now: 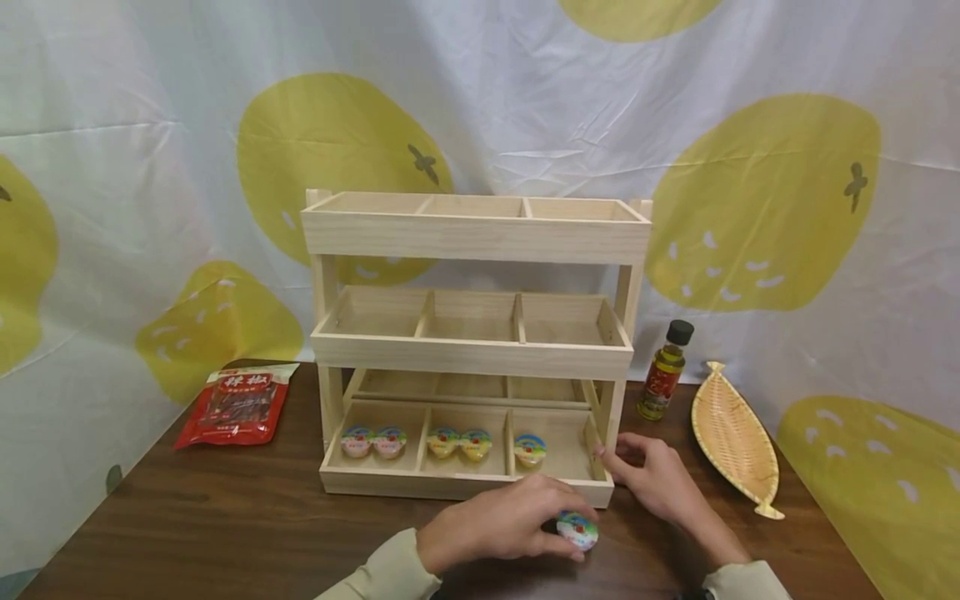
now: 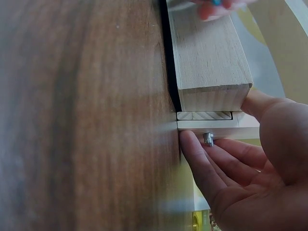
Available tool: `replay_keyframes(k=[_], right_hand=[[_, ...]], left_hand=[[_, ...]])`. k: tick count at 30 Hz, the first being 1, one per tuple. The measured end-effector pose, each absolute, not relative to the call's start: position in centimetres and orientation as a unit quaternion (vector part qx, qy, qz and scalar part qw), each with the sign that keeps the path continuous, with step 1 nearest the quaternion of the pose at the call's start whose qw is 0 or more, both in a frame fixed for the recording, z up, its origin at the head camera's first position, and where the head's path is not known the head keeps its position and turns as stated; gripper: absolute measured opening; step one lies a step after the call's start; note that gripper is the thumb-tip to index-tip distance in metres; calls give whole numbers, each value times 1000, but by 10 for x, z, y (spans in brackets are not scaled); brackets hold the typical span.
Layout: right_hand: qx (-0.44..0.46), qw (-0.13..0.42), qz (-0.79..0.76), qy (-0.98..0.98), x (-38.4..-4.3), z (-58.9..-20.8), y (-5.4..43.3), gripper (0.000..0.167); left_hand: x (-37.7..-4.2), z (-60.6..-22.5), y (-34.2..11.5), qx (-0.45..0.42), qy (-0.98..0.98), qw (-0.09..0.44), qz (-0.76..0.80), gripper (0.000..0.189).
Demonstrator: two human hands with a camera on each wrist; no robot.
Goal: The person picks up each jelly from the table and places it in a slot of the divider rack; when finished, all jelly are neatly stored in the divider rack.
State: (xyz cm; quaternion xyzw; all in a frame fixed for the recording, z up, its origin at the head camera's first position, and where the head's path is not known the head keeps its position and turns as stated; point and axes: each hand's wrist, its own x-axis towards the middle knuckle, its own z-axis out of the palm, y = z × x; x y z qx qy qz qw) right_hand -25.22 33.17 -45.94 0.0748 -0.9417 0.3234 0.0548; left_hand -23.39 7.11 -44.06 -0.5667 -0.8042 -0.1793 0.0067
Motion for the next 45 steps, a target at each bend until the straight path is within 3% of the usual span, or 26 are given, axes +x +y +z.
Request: replay_keyframes(k=[7,13,17,32,45], right_hand=[[81,59,324,-941,-252,-461,332,36],[81,51,329,-939,-252,-461,333,38],[73,34,342,-936,-252,-460,333,41],[74,27,346,-935,-253,-460,334,43],[79,42,354,-931,-252,-459,332,39]], left_hand=[[-245,-436,66,-553,-786,21,-276,49],[-258,-435,62,-541,-763,118,-333,43],[-270,-436,64,-521,-771,138,-340,41],[-301,-445,75,-450,-847,35,-280,38],[-309,-454,76,-434,-859,-2,-273,45]])
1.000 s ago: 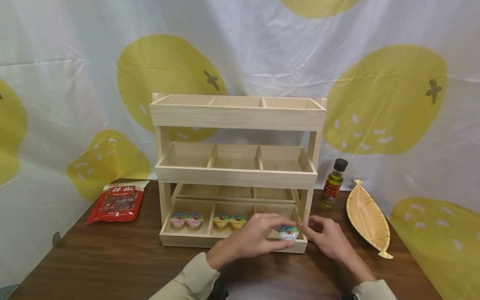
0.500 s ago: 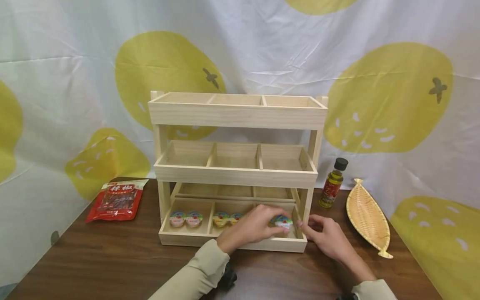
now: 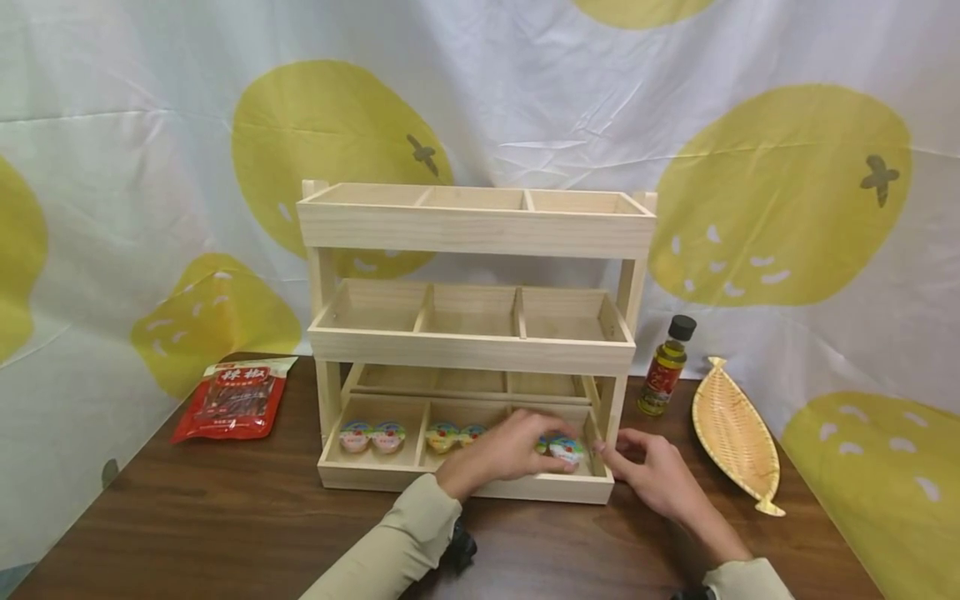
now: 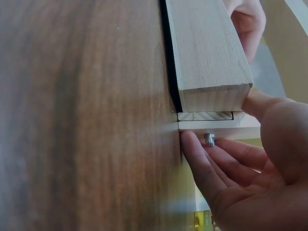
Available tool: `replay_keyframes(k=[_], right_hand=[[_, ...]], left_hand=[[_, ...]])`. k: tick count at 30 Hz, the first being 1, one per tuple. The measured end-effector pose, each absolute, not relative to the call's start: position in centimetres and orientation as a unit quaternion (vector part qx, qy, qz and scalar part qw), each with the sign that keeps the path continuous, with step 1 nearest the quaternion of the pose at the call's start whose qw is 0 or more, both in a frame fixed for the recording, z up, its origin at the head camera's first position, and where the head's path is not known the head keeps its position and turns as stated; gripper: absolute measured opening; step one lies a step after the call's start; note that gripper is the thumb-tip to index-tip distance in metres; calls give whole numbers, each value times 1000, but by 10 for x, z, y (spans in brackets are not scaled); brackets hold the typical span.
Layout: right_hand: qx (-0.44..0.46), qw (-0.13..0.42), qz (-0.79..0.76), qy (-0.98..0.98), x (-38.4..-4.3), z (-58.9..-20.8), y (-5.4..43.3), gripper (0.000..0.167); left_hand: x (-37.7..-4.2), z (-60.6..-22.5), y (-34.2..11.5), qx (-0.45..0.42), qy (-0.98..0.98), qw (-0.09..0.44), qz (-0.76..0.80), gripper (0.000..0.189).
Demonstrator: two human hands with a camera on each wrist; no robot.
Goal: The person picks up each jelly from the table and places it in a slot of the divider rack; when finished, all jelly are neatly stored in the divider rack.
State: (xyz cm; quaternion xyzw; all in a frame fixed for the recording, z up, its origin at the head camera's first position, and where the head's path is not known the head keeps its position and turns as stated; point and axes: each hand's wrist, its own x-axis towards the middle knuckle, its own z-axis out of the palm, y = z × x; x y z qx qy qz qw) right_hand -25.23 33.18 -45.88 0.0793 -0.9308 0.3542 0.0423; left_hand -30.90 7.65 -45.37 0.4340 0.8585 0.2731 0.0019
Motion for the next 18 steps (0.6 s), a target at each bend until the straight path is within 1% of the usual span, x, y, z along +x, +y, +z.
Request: replay_keyframes(k=[7,12,18], right_hand=[[81,46,350,-932,-252,-459,332,38],[79,46,349,-933,-252,-459,331,37],[76,38,355,-931,-252,-459,332,40]], left_hand=[[-309,-452,73,419,861,15,288,48],[-309,-451,72,424,862,24,278,50],[-310,-451,72,426,864,26,268,51]])
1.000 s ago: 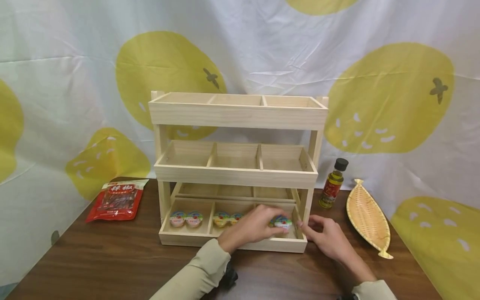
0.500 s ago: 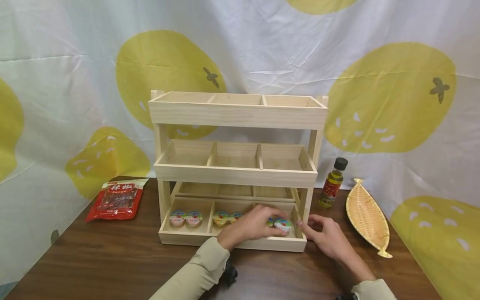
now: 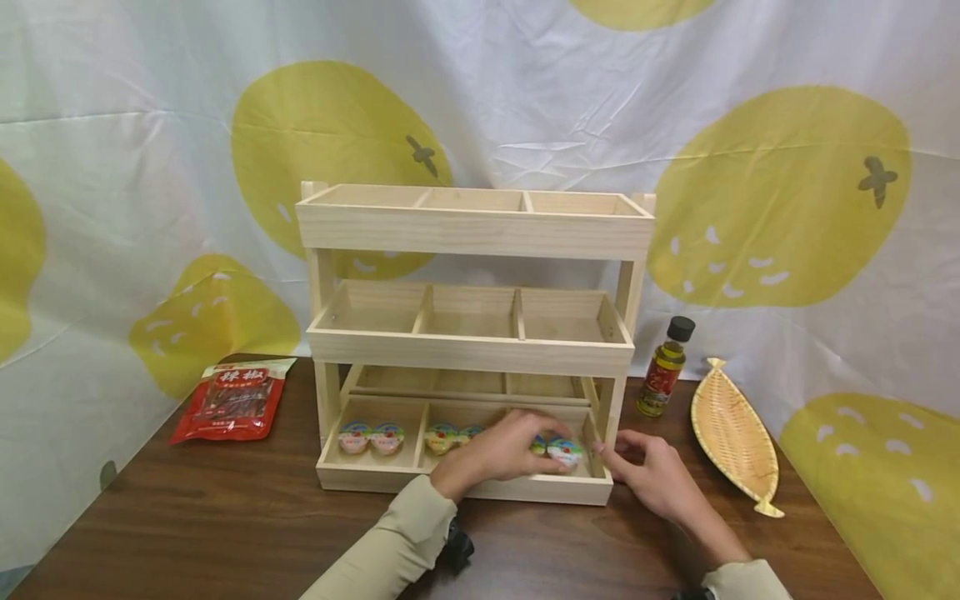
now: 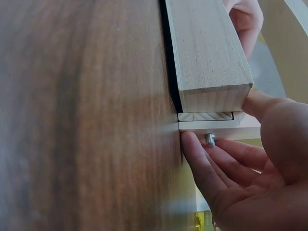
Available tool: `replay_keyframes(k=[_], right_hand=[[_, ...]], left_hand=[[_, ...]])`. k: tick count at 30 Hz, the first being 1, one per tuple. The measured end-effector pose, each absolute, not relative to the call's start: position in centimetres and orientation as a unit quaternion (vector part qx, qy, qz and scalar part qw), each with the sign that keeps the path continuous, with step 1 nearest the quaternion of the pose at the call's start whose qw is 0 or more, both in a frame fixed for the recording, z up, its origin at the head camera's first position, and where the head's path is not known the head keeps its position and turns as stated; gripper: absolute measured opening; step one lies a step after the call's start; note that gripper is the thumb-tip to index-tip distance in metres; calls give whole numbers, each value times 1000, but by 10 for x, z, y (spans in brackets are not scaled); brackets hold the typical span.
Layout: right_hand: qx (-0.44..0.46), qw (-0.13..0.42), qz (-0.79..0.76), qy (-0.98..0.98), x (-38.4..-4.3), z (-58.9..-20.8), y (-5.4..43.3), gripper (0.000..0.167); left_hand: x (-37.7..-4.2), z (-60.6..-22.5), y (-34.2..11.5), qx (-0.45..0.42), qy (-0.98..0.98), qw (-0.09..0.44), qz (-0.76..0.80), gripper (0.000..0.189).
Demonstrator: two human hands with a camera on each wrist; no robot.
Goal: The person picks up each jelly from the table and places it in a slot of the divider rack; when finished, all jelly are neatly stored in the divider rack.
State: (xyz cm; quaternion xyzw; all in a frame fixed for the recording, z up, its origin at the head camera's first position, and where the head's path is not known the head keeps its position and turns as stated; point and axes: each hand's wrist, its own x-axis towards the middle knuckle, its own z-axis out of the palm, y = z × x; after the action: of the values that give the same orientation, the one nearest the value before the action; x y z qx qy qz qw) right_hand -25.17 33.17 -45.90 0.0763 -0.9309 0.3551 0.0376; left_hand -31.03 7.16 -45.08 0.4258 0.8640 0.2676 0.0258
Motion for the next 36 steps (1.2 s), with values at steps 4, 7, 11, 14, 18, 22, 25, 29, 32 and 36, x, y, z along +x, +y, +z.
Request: replay_keyframes(k=[4,7,11,14,18,22,25,29,32,36], right_hand=[[79,41,355,-931,-252,-459,331,38],[80,43,353,-931,-252,-458,330,37],[78,42,354,-931,-251,-459,330,37],[80,43,354,-931,-251,-459,330,38],[81,46,356,-930,-253,-459,331,38],[83,45,362,-927,-254,-459,330,38],[82,46,360,-928,-254,-458,329,36],[80,48,354,-930,-254,-459,329,36],[79,46,357,-930,-255,-460,329,37],[78,41,360,-929,-256,-461,328,38]], left_hand=[[-310,-450,71,429,862,20,271,47],[-310,-449,70,434,860,13,269,43],[-308,-448,69,435,860,15,267,43],[-307,-446,68,436,860,17,267,43],[-306,-443,68,435,860,14,267,43],[-307,-443,67,433,862,12,264,43],[-308,-444,67,432,863,13,262,43],[-309,-445,67,433,864,13,258,43],[-309,-445,66,434,863,11,257,43],[-308,-446,62,437,865,-6,246,46]])
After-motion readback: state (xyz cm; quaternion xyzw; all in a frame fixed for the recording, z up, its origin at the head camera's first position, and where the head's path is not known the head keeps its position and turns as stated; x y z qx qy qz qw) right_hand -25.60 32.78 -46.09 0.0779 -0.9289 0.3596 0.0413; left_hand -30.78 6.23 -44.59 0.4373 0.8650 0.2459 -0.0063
